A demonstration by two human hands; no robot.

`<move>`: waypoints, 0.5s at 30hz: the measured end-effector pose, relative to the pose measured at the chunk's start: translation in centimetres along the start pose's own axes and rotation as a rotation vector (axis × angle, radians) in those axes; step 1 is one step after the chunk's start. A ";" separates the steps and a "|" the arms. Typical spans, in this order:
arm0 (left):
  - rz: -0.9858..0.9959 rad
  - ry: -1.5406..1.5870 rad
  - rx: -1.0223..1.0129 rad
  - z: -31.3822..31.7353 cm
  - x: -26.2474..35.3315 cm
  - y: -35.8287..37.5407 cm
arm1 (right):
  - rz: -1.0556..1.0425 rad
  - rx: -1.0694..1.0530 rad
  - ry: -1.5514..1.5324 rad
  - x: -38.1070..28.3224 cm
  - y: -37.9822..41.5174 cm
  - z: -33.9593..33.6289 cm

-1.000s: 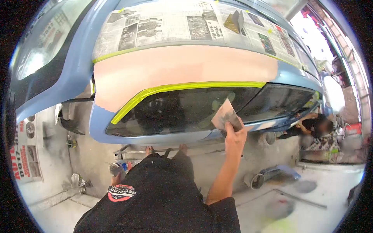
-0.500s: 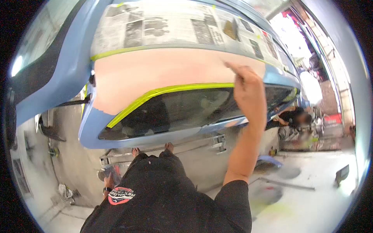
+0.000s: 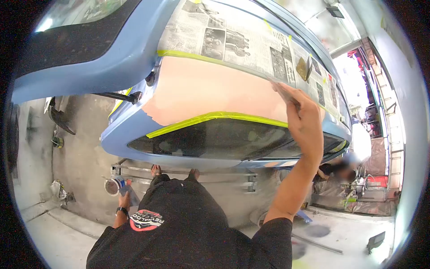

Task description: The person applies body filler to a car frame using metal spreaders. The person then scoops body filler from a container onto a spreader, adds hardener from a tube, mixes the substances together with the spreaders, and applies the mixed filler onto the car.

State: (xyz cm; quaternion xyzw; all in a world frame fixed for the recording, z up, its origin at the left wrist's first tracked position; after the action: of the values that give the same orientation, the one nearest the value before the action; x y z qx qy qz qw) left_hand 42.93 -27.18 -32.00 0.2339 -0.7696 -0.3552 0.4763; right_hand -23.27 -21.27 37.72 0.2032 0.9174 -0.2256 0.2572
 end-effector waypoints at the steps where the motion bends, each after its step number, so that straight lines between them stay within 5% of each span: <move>1: 0.006 -0.006 -0.001 0.0 0.0 0.0 | -0.023 -0.022 0.017 -0.7 -0.4 0.8; 15: -0.087 0.040 0.025 -2.9 -3.1 -2.4 | -0.107 -0.136 0.385 -1.3 -2.6 7.7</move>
State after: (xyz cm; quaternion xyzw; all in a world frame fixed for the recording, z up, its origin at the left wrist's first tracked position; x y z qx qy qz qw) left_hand 46.89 -27.51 -34.76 0.2804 -0.7532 -0.3613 0.4728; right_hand -20.56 -27.74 33.35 0.1755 0.9723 -0.1334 0.0780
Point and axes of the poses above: each hand's wrist, its own y-axis away from the middle knuckle, its own z-axis out of the palm, x = y × z, the point moved 10 cm from there along -y, towards the middle knuckle, and after that the axes turned 5 degrees about -y, right-handed, at the moved point
